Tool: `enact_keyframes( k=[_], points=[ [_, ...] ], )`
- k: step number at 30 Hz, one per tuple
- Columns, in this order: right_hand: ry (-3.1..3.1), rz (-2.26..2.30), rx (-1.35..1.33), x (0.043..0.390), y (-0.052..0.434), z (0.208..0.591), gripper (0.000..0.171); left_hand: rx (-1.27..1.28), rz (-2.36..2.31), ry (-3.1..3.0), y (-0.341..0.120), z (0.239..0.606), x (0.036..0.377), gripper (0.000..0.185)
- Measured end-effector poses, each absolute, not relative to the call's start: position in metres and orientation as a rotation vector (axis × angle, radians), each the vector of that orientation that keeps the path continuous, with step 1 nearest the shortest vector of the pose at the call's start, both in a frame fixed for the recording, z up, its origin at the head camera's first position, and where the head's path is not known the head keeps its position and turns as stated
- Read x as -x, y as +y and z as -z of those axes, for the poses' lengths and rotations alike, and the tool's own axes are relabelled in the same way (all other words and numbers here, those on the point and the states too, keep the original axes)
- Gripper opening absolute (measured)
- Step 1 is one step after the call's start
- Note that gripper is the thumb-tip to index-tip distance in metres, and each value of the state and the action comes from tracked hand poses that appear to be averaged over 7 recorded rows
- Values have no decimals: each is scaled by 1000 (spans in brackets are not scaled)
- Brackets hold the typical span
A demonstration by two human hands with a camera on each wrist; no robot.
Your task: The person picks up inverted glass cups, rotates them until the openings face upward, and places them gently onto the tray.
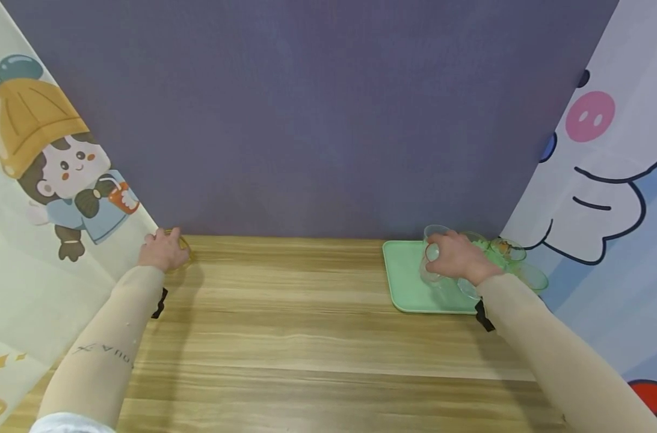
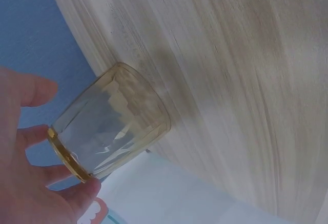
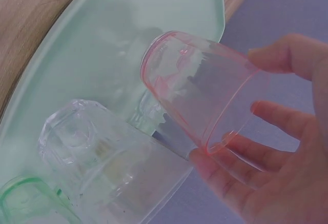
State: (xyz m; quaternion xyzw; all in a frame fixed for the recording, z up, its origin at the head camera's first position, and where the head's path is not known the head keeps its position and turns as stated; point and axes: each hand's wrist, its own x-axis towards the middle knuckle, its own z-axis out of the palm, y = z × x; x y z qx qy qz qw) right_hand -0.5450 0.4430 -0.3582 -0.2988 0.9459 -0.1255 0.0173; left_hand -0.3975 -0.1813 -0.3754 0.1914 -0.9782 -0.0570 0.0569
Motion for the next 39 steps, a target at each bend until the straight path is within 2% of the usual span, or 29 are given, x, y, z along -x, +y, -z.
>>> enact_keyframes(
  k=[15, 24, 39],
  points=[
    [2935, 315, 922, 555, 443, 358, 62, -565, 79, -3004, -180, 372, 395, 48],
    [2915, 326, 902, 562, 446, 362, 62, -560, 59, -3027, -177, 368, 393, 56],
    [2889, 318, 859, 567, 445, 366, 64, -521, 73, -3023, -182, 371, 390, 58]
  ],
)
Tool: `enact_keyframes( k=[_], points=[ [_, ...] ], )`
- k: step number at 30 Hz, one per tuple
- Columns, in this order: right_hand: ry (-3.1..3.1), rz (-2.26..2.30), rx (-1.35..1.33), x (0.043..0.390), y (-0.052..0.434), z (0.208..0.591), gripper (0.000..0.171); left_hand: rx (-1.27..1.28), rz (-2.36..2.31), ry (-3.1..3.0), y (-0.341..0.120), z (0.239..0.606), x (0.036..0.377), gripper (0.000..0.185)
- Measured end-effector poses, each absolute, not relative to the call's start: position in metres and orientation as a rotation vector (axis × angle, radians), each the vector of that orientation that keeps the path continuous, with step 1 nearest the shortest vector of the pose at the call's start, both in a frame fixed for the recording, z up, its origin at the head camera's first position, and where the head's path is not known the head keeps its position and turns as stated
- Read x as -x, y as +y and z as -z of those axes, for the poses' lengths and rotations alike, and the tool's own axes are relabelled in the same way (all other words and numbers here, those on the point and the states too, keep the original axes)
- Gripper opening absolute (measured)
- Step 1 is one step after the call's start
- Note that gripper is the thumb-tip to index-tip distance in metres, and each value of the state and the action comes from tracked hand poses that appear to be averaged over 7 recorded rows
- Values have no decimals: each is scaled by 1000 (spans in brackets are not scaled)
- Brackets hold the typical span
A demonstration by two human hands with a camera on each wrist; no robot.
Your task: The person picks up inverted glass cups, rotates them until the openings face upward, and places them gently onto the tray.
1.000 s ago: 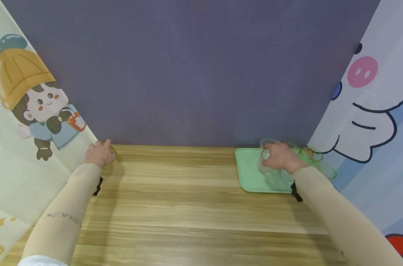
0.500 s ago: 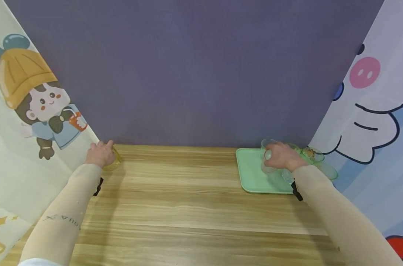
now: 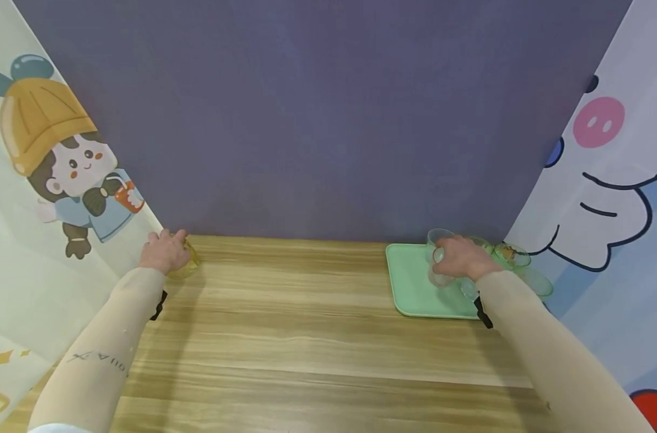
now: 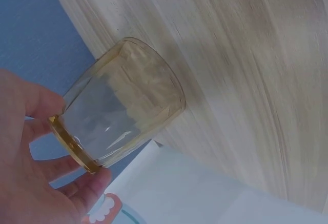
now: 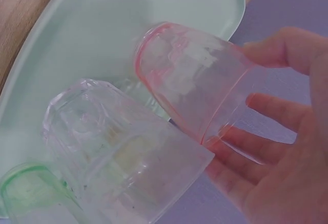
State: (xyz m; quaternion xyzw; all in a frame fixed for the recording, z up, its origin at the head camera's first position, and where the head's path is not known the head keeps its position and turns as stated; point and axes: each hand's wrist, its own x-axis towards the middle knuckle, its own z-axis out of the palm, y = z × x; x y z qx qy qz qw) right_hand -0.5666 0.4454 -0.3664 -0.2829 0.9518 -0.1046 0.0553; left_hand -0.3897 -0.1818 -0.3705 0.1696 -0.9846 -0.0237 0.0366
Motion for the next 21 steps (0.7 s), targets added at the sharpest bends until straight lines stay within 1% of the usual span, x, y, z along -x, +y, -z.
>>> enact_keyframes(
  k=[13, 18, 21],
  points=[
    [2890, 292, 829, 559, 441, 365, 64, -507, 219, -3017, -188, 366, 385, 65],
    [2895, 310, 829, 556, 441, 366, 61, -486, 235, -3017, -190, 364, 382, 65],
    [2899, 301, 832, 553, 441, 366, 62, -474, 226, -3026, -190, 363, 380, 64]
  ],
)
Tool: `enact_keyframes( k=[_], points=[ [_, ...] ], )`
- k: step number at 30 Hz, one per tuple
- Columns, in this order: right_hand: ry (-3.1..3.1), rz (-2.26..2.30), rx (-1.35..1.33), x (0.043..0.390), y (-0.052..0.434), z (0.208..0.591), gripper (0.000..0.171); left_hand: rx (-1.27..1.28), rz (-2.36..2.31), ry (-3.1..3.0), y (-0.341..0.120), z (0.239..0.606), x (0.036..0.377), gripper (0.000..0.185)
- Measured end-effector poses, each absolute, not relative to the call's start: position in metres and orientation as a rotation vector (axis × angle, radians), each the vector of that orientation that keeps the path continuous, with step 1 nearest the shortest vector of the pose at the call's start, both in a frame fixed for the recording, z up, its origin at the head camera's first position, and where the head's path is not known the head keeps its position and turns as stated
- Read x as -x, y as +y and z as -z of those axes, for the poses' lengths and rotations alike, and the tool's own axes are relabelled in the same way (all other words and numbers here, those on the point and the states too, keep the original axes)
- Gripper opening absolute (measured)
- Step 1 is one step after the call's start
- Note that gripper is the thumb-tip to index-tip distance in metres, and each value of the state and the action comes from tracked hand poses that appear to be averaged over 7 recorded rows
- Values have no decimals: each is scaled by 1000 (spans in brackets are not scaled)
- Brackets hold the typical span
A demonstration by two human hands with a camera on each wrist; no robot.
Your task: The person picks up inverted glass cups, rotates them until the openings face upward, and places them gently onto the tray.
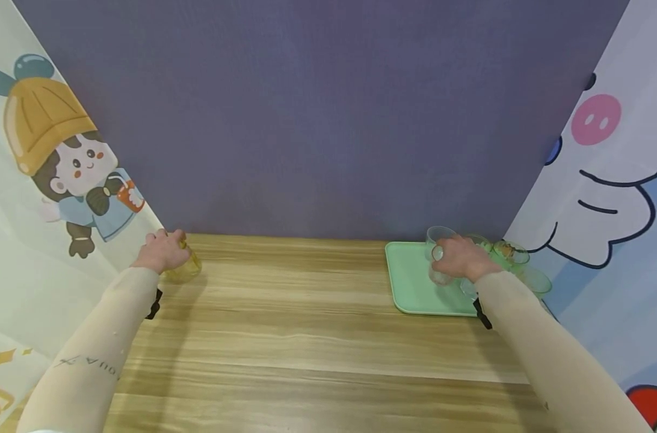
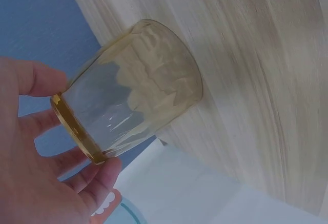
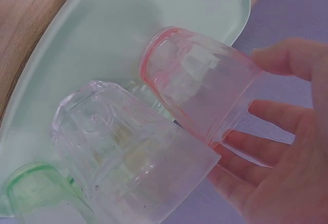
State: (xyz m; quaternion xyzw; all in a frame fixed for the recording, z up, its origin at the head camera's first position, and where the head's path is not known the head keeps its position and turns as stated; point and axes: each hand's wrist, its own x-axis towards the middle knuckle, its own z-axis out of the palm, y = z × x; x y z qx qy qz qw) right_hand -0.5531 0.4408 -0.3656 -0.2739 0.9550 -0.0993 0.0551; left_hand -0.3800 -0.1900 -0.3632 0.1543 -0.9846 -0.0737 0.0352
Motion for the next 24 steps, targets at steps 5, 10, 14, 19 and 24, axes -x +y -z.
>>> enact_keyframes(
  k=[5, 10, 14, 19, 24],
  points=[
    [2911, 282, 839, 549, 442, 365, 59, -471, 243, -3045, -188, 359, 375, 63],
    [2924, 271, 849, 544, 445, 364, 55, -476, 315, -3077, -185, 354, 369, 61],
    [2931, 259, 863, 538, 446, 363, 54, -479, 363, -3101, -180, 350, 364, 59],
    [2930, 285, 877, 533, 448, 362, 54, -455, 387, -3119, -174, 344, 362, 60],
    [2910, 345, 907, 528, 448, 360, 54, -422, 381, -3135, -173, 343, 363, 59]
  ],
)
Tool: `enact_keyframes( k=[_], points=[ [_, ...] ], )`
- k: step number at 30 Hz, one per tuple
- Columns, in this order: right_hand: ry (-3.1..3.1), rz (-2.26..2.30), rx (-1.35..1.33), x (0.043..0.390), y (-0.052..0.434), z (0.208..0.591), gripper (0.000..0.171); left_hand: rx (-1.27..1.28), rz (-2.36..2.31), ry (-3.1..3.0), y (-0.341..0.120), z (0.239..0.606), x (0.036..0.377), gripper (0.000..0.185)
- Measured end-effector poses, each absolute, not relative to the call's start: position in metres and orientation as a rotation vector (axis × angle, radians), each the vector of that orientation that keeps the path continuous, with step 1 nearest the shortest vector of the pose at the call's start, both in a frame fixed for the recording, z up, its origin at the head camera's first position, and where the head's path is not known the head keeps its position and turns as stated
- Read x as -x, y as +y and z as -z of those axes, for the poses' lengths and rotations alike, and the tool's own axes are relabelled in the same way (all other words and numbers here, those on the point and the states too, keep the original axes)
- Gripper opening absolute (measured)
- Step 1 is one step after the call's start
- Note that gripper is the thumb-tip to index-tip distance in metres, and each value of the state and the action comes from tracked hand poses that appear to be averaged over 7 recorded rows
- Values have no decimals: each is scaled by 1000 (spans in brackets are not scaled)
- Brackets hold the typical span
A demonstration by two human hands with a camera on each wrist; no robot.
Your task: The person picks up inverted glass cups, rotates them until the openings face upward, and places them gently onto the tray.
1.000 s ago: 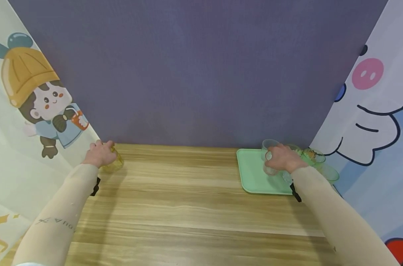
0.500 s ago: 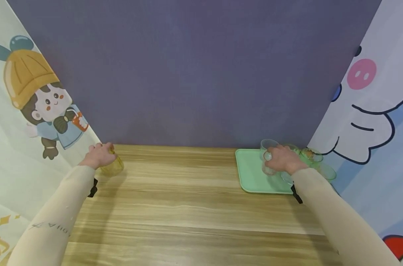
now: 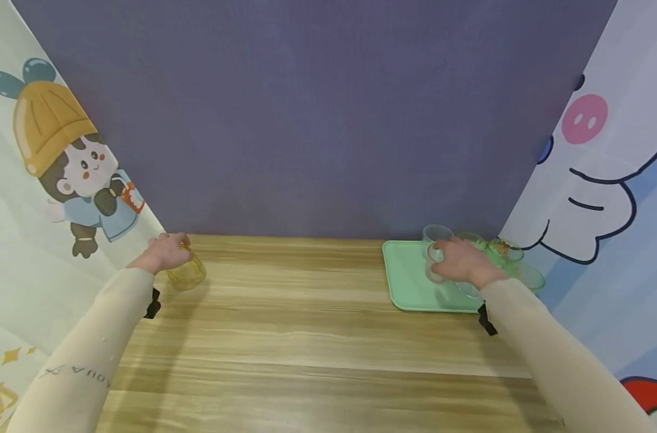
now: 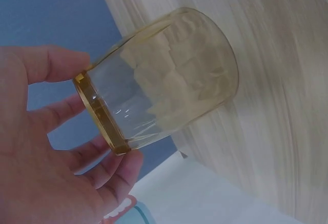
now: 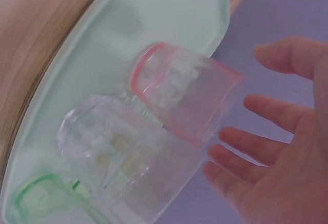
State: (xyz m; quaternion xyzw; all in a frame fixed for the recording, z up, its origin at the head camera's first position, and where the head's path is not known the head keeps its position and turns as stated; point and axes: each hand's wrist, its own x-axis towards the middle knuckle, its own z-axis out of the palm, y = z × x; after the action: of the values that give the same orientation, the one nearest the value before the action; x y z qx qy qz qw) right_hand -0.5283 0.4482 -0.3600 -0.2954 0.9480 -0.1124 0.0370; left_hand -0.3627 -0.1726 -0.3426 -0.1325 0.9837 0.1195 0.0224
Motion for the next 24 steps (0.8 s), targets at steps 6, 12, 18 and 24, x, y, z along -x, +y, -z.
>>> enact_keyframes(
  k=[6, 12, 18, 24],
  points=[
    [2896, 432, 945, 517, 446, 360, 57, 383, -302, 3041, -168, 343, 365, 58],
    [2916, 453, 1030, 507, 441, 363, 58, 355, -271, 3049, -159, 342, 365, 57],
    [2912, 504, 1093, 504, 430, 362, 54, 348, -422, 3023, -147, 341, 367, 55],
    [2873, 581, 1096, 495, 422, 367, 53, 328, -427, 3044, -136, 342, 367, 54]
  ],
)
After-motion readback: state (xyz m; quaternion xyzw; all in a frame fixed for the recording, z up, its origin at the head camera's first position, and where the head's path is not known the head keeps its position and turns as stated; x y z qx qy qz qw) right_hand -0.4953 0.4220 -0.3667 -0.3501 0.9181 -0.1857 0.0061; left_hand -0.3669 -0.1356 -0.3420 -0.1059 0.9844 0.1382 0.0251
